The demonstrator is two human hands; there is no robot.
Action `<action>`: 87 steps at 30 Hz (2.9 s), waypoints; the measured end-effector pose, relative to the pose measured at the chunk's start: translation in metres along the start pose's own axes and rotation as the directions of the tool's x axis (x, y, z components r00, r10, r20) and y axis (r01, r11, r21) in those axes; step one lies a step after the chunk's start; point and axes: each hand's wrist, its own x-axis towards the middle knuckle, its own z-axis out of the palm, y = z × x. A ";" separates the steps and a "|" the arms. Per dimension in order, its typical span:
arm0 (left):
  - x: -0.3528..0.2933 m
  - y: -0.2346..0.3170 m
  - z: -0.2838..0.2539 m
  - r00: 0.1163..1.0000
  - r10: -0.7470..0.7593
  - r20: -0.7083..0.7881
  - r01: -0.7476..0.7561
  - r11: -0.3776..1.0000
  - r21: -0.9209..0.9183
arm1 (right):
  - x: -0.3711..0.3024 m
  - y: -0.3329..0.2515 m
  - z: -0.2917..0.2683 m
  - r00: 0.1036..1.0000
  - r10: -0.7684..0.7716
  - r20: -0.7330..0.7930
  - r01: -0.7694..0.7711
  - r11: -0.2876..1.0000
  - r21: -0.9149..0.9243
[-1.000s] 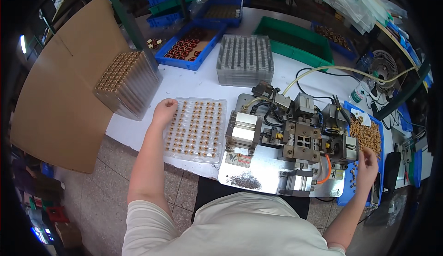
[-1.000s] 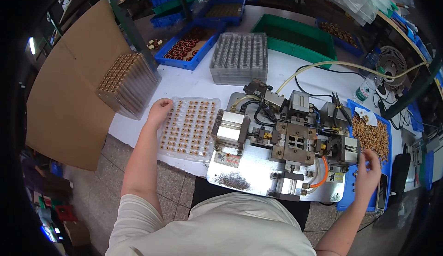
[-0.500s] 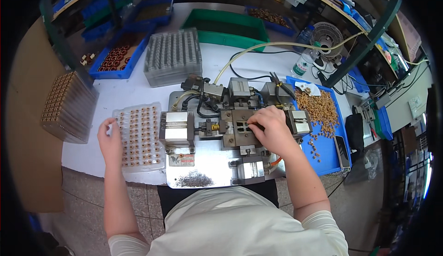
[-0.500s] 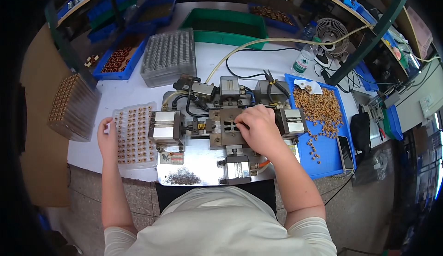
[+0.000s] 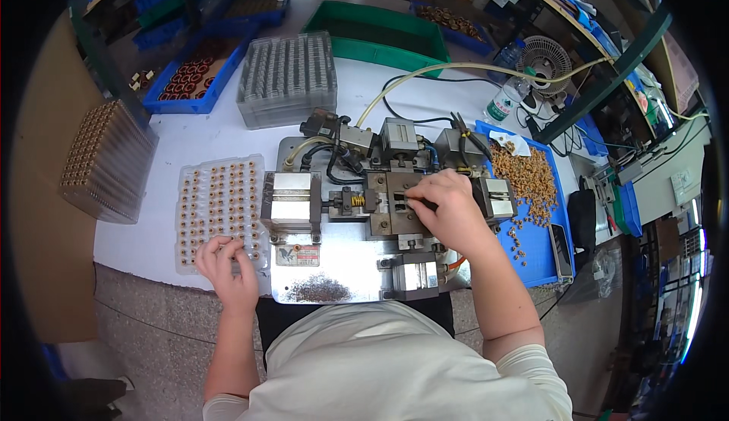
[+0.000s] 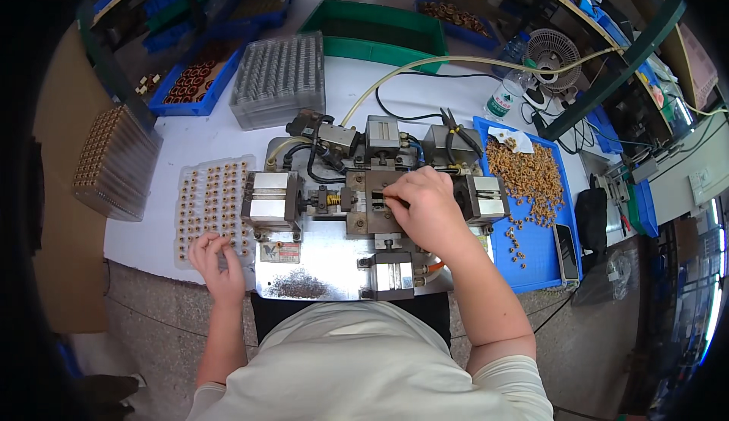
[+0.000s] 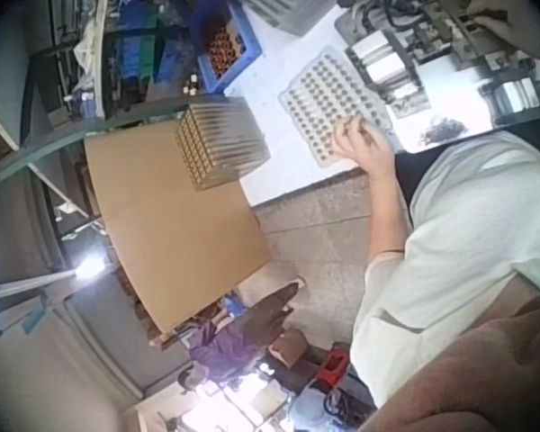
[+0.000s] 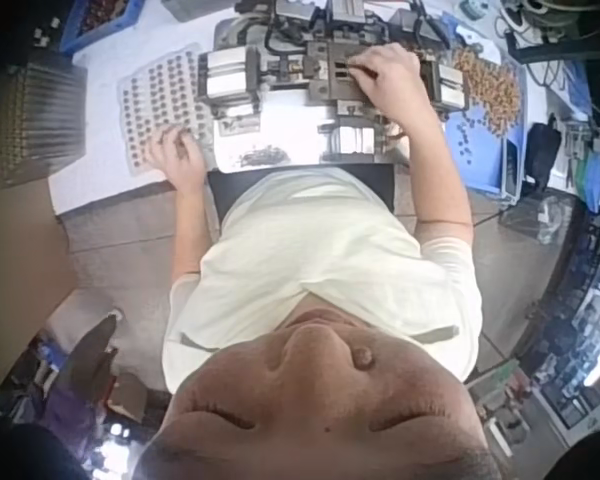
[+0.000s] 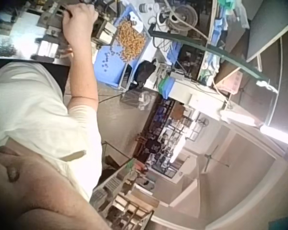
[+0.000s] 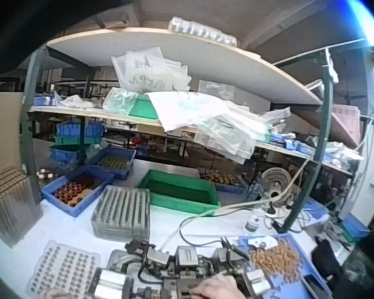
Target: Feeding small components into an assembly machine and arranging them into grid-based trays.
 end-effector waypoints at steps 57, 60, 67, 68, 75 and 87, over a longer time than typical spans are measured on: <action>0.179 0.014 0.042 0.859 -0.329 0.393 0.437 0.871 -0.226 | -0.240 0.219 -0.073 0.456 0.859 -0.231 -0.890 0.438 -0.129; 0.179 -0.087 0.026 0.762 -0.555 0.334 0.597 0.801 -0.031 | -0.225 0.216 -0.077 0.426 0.878 -0.219 -0.904 0.404 -0.138; 0.164 -0.152 0.005 0.640 -0.677 0.363 0.714 0.698 0.042 | -0.225 0.216 -0.071 0.418 0.861 -0.288 -0.908 0.392 -0.148; 0.160 -0.159 0.009 0.638 -0.668 0.382 0.715 0.699 0.028 | -0.225 0.215 -0.072 0.435 0.842 -0.320 -0.900 0.413 -0.139; 0.145 -0.191 0.023 0.643 -0.634 0.430 0.726 0.684 -0.076 | -0.199 0.174 -0.097 0.481 0.786 -0.388 -0.858 0.514 -0.021; 0.131 -0.130 -0.003 0.933 -0.230 0.276 0.196 0.970 0.146 | -0.055 0.033 -0.061 0.844 0.381 -0.378 -0.334 0.924 0.186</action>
